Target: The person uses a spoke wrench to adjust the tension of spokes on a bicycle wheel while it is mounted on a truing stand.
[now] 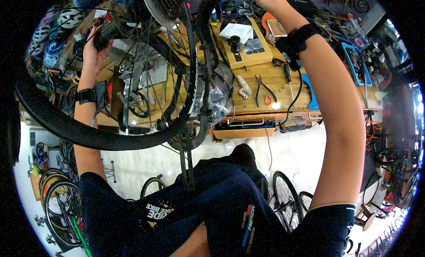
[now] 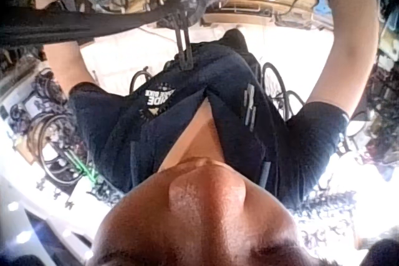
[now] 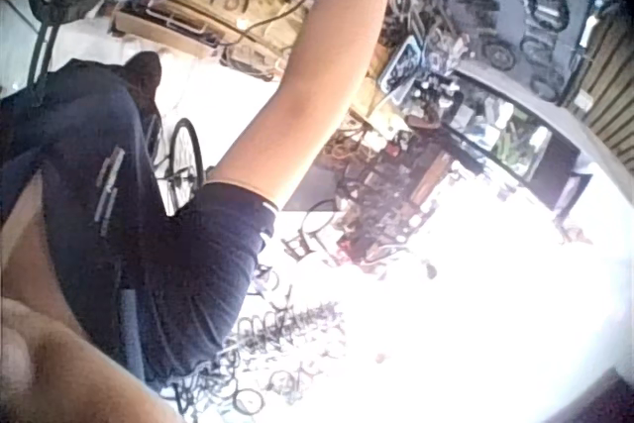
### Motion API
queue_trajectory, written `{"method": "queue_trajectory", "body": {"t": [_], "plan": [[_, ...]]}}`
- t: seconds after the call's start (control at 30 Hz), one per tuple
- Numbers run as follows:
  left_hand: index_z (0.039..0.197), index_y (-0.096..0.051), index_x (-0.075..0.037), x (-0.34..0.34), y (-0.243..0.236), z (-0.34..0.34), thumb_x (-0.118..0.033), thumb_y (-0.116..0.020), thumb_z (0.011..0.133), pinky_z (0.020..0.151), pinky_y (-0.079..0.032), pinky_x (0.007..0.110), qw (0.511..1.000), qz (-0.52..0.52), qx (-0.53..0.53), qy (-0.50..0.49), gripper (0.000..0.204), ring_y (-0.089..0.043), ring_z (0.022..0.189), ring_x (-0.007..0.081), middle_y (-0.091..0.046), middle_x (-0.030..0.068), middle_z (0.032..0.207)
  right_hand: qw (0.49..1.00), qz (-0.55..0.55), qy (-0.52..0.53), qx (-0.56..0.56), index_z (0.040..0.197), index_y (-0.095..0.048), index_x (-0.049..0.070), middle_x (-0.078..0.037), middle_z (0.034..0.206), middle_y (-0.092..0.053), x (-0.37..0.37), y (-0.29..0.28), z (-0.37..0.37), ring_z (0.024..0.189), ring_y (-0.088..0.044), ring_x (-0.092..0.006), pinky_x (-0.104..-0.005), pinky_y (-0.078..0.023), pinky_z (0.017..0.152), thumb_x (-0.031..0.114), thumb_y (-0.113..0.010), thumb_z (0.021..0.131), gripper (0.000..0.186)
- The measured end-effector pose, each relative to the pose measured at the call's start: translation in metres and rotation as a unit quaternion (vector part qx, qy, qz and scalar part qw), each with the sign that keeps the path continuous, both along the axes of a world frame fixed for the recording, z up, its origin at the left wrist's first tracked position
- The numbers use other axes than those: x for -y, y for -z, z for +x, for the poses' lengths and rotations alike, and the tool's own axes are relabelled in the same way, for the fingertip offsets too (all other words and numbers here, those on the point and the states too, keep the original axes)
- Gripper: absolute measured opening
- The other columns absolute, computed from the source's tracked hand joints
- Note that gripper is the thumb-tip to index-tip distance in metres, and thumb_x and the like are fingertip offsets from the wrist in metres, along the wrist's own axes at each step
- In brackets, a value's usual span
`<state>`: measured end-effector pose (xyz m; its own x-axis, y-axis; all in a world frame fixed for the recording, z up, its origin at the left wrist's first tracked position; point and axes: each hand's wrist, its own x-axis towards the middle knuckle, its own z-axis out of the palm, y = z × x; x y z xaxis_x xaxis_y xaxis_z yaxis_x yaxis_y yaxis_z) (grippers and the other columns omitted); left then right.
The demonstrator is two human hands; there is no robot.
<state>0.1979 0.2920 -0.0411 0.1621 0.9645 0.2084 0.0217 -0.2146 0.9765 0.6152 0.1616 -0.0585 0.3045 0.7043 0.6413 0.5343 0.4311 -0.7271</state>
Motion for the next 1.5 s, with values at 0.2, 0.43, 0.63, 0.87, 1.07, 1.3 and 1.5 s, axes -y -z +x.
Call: {"method": "queue_trajectory", "body": {"t": [0.2,0.43,0.63,0.87,1.07,1.3,1.5], "plan": [[0.104,-0.053,-0.002,-0.029,0.011,-0.014,-0.035,-0.040,0.102,0.052,-0.038,0.031,0.997,0.075,-0.018,0.015,0.036,-0.052,0.056,0.0175,-0.058,0.0099,0.074,0.995,0.094,0.015,-0.003,0.081,-0.059,-0.005,-0.008,0.069,-0.058,-0.013,0.009,-0.004,0.063,-0.052,-0.0161,-0.0327,-0.043,0.060,0.018,-0.045,0.095,0.029],[0.103,-0.052,-0.002,-0.022,0.007,-0.016,-0.033,-0.040,0.101,0.048,-0.033,0.030,1.000,0.024,-0.002,-0.015,0.033,-0.047,0.052,0.0178,-0.055,0.0093,0.069,0.997,0.047,0.045,0.038,0.077,-0.059,-0.005,-0.011,0.065,-0.059,-0.017,0.003,-0.010,0.060,-0.055,-0.0192,-0.0343,-0.045,0.058,0.018,-0.041,0.093,0.033],[0.116,-0.054,-0.002,-0.049,0.014,-0.031,-0.023,-0.036,0.103,0.058,-0.047,0.031,0.983,0.127,-0.129,0.028,0.032,-0.061,0.067,0.0196,-0.065,0.0145,0.089,0.998,-0.038,0.036,-0.019,0.072,-0.058,-0.004,-0.013,0.059,-0.057,-0.010,-0.006,0.000,0.046,-0.054,-0.0210,-0.0349,-0.043,0.048,0.019,-0.040,0.092,0.036],[0.114,-0.056,0.001,-0.043,0.031,-0.029,-0.026,-0.033,0.104,0.062,-0.049,0.031,0.972,0.222,-0.072,0.009,0.037,-0.063,0.073,0.0190,-0.066,0.0128,0.091,0.999,-0.034,0.017,-0.038,0.074,-0.058,-0.005,-0.013,0.056,-0.055,-0.009,-0.004,-0.004,0.043,-0.052,-0.0212,-0.0351,-0.041,0.044,0.019,-0.039,0.092,0.035],[0.107,-0.058,0.002,-0.026,0.026,-0.016,-0.030,-0.035,0.104,0.062,-0.044,0.032,0.970,0.231,-0.072,-0.021,0.039,-0.058,0.066,0.0184,-0.063,0.0127,0.079,0.998,-0.030,0.020,-0.044,0.076,-0.058,-0.004,-0.013,0.057,-0.055,-0.007,-0.005,-0.008,0.042,-0.052,-0.0209,-0.0355,-0.041,0.044,0.020,-0.040,0.093,0.035],[0.124,-0.053,0.002,0.063,0.004,-0.009,-0.030,-0.038,0.102,0.102,-0.038,0.040,0.874,0.458,-0.081,-0.145,0.042,-0.053,0.118,0.0299,-0.051,0.0177,0.132,0.997,0.027,0.047,0.048,0.076,-0.058,-0.005,-0.013,0.059,-0.055,-0.017,-0.003,-0.004,0.047,-0.053,-0.0210,-0.0349,-0.043,0.047,0.020,-0.039,0.093,0.035],[0.126,-0.054,0.001,0.194,-0.015,0.030,-0.041,-0.049,0.094,0.110,-0.034,0.044,0.905,0.421,0.021,0.065,0.053,-0.048,0.129,0.0303,-0.046,0.0200,0.140,1.000,-0.007,0.010,-0.017,0.076,-0.058,-0.004,-0.012,0.059,-0.055,-0.011,-0.002,0.002,0.045,-0.052,-0.0206,-0.0348,-0.042,0.046,0.020,-0.040,0.093,0.034]]}}
